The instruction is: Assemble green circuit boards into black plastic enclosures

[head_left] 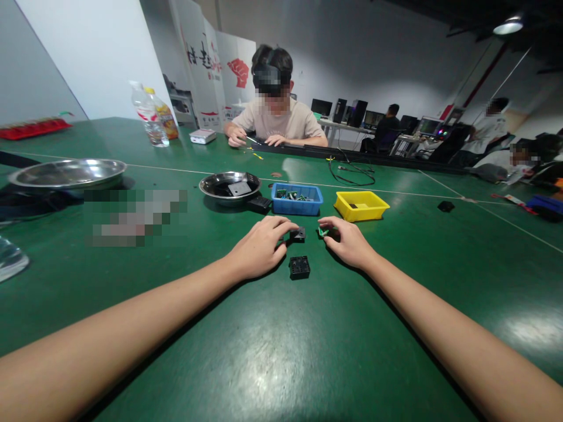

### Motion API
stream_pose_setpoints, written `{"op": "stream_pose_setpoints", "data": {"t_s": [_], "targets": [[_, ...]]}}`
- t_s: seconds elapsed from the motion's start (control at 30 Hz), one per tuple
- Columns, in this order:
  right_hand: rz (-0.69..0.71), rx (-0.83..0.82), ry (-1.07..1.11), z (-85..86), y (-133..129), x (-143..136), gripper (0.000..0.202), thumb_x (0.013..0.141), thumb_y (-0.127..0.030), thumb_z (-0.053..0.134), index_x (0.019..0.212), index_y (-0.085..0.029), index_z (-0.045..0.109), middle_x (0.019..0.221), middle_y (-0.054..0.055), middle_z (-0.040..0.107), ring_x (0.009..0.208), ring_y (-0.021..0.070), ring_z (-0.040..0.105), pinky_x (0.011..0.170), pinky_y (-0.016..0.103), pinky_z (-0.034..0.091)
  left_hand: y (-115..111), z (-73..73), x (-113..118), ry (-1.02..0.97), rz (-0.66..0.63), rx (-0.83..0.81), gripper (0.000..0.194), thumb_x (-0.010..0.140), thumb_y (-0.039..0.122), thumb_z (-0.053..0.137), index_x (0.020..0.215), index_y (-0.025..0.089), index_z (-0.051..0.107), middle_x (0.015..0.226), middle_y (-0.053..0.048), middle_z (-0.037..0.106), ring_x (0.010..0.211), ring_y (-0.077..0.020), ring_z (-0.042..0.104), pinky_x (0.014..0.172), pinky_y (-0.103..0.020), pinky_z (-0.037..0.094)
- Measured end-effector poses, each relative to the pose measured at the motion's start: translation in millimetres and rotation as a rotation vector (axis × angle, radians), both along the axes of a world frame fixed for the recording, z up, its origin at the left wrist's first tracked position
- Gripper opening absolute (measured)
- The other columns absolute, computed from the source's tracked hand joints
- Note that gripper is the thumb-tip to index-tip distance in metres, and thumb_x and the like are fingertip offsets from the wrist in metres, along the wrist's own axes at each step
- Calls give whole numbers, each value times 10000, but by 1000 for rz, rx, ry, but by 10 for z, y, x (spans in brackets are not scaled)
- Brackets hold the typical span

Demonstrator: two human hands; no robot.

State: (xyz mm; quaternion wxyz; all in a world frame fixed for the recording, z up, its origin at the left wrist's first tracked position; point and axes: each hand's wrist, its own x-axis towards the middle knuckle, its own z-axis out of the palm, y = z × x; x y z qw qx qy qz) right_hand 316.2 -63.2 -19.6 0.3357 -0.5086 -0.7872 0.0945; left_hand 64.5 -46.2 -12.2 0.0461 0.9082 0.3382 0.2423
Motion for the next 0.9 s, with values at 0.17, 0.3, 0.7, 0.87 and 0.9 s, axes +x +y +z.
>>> {"op": "stream_pose_setpoints", "data": {"t_s": [0.17,0.3,0.7,0.87,0.9], "targets": [[-8,35,-19,-15,12,5,425,729,-57,548,1124,-179,647,1094,88,724,1017,221,677,955,379,510,25,-29,-9,2,-53,3,377,877,151,471,1219,192,624,1272,-107,603,1192,-256,546,1078,-461,451],[-20,59,-14,-29,20,12,428,717,-65,548,1123,-171,633,1081,96,710,1002,229,669,940,384,515,32,-27,-10,6,-67,-4,387,880,145,474,1233,192,626,1270,-100,615,1179,-248,557,1076,-451,457],[-164,81,109,-59,51,38,80,800,-199,614,873,-185,643,883,60,652,800,192,640,738,333,547,19,-4,6,97,-51,-43,493,905,203,485,1396,228,534,1423,-84,556,1290,-260,503,1114,-471,407],[-144,148,15,-63,56,49,46,782,-155,668,747,-181,684,800,36,615,653,146,569,669,304,519,14,-5,6,91,-52,-39,498,899,204,482,1395,210,528,1408,-79,574,1293,-252,502,1118,-460,404],[-135,167,10,-66,58,54,44,783,-159,680,748,-179,696,812,38,612,645,141,560,662,302,515,13,-7,6,89,-49,-36,496,899,204,480,1393,208,528,1403,-81,576,1290,-252,505,1117,-459,406]]}}
